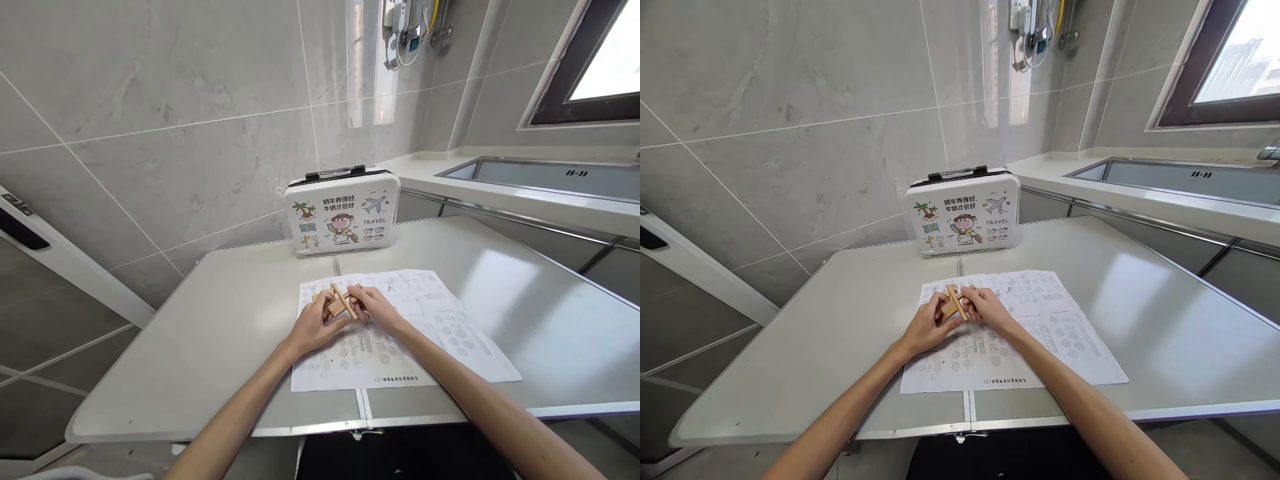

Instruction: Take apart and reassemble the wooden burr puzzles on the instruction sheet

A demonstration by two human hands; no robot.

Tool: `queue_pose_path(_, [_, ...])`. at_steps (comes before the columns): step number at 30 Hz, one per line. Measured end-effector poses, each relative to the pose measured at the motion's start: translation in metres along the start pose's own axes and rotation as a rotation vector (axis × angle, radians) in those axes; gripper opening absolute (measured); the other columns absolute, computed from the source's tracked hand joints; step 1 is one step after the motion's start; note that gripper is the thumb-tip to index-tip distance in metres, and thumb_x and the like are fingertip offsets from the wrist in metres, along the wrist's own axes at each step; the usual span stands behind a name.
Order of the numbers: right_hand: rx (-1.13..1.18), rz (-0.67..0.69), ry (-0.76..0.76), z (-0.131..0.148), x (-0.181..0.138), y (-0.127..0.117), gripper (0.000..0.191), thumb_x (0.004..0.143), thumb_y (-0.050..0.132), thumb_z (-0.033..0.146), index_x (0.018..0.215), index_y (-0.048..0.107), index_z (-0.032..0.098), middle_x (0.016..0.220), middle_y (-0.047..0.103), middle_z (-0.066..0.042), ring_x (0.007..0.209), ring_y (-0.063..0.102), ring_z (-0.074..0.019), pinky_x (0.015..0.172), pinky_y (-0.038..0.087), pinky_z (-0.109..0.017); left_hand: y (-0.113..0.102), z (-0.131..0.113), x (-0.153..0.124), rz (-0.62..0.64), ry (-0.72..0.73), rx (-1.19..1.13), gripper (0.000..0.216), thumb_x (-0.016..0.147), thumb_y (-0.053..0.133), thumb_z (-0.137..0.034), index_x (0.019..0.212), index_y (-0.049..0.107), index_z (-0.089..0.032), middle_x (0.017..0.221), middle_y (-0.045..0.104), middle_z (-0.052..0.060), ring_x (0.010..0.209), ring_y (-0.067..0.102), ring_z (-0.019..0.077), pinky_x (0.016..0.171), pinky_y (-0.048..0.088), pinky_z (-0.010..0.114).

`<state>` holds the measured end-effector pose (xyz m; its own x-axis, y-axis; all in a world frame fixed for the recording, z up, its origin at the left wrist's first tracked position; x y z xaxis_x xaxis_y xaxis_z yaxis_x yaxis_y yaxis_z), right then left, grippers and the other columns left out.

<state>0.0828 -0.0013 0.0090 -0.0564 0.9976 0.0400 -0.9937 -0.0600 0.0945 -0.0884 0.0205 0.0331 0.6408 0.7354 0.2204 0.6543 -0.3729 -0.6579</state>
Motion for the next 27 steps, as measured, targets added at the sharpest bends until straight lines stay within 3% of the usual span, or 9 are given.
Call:
queue_pose_path(5, [-0.075,-0.138,-0.091,0.001,0.0,-0.005,0.064,0.093,0.056,0.071,0.052,0.058,0.022,0.046,0.053,-0.002,0.053,0.051,-0.0169,0.056,0.036,-0.031,-0.003,0.003,0.002,-0.109,-0.001,-0.109,0.029,0.089,0.067,-0.036,0.103,0.045,-0.023,0.069,0.045,-0.008,0.061,0.043,0.0119,0.062,0.034,0.025])
queue_pose_path(9, [-0.116,-0.202,-0.125,-0.001,0.001,-0.007,0.064,0.093,0.055,0.071,0.051,0.058,0.023,0.049,0.055,-0.004,0.061,0.058,-0.0204,0.06,0.039,-0.032,-0.006,0.008,0.006,-0.143,-0.036,-0.294,0.033,0.087,0.066,-0.028,0.11,0.044,-0.022,0.073,0.042,-0.007,0.063,0.043,0.0107,0.064,0.037,0.024])
queue_pose_path(13, [-0.152,-0.252,-0.154,0.0,0.001,-0.01,0.067,0.093,0.055,0.071,0.046,0.054,0.023,0.05,0.056,-0.005,0.069,0.061,-0.0225,0.067,0.042,-0.033,-0.006,0.014,0.009,-0.14,-0.147,-0.481,0.028,0.09,0.063,-0.034,0.108,0.046,-0.022,0.075,0.046,-0.005,0.066,0.05,0.0113,0.065,0.041,0.024])
queue_pose_path(16, [-0.171,-0.261,-0.158,0.001,0.0,-0.01,0.069,0.093,0.054,0.073,0.045,0.053,0.024,0.05,0.055,-0.004,0.07,0.061,-0.0229,0.071,0.043,-0.034,-0.005,0.014,0.01,-0.106,-0.195,-0.529,0.026,0.092,0.062,-0.042,0.103,0.051,-0.02,0.073,0.049,-0.004,0.063,0.046,0.0109,0.061,0.037,0.023])
queue_pose_path(22, [-0.152,-0.262,-0.134,-0.001,0.001,-0.011,0.069,0.095,0.054,0.07,0.044,0.052,0.023,0.052,0.057,-0.005,0.067,0.06,-0.0215,0.067,0.042,-0.033,-0.011,0.002,0.006,-0.151,-0.129,-0.538,0.028,0.092,0.063,-0.048,0.094,0.055,-0.02,0.07,0.045,-0.004,0.06,0.039,0.0107,0.058,0.036,0.024])
queue_pose_path(27, [-0.101,-0.277,-0.104,-0.005,0.003,-0.013,0.068,0.095,0.054,0.069,0.044,0.053,0.022,0.052,0.058,-0.005,0.061,0.056,-0.0191,0.062,0.039,-0.032,-0.009,-0.001,0.004,-0.117,-0.099,-0.616,0.027,0.091,0.066,-0.045,0.093,0.056,-0.02,0.073,0.045,-0.003,0.062,0.04,0.0107,0.059,0.036,0.024])
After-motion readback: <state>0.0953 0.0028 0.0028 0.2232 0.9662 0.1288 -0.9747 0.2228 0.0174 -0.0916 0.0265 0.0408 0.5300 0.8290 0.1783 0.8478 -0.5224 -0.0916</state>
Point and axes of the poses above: each hand's wrist, its own x-axis towards the middle knuckle, its own y-axis out of the palm, z = x × y, the point moved 4 cm from there along x, towards the middle knuckle
